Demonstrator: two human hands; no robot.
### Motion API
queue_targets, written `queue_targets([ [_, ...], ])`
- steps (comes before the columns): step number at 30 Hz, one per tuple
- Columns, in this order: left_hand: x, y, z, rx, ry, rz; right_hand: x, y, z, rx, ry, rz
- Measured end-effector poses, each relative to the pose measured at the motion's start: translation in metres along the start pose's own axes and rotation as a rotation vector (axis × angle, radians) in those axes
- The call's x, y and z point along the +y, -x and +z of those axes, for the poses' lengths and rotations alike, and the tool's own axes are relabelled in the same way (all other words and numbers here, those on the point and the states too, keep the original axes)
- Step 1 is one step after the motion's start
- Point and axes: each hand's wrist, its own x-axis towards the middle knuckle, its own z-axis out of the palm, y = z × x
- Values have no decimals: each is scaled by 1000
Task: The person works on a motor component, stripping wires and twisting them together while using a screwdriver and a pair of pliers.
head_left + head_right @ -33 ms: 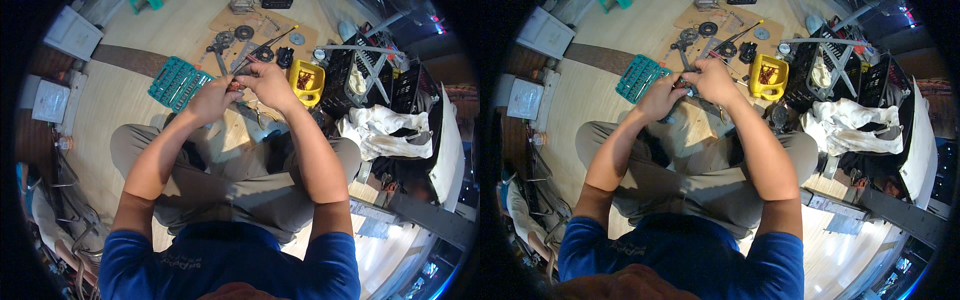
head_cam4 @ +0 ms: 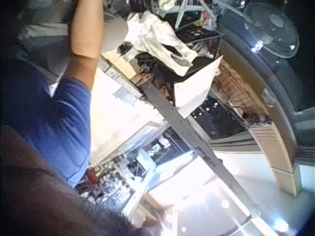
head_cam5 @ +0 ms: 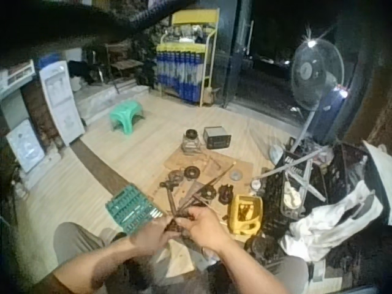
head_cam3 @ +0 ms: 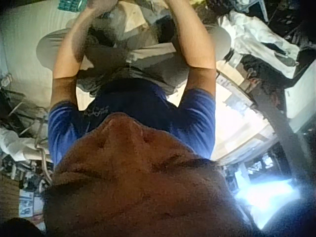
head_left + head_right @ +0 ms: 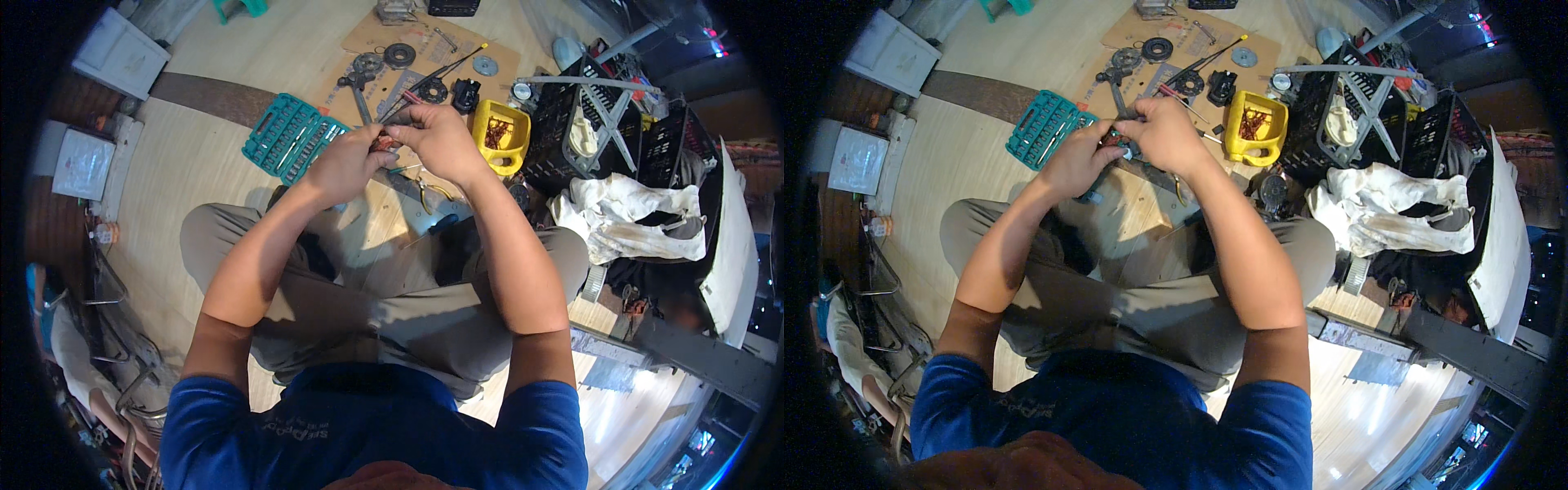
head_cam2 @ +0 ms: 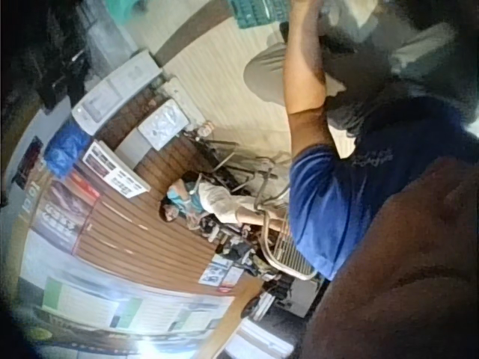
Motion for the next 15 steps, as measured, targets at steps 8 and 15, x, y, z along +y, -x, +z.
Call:
queue_targets([
  [8, -1, 3, -3, 0, 65, -2, -9, 4, -4, 7, 47, 12],
  [15, 3, 0, -5, 2, 149, -64, -14, 6, 0, 34, 63, 81],
])
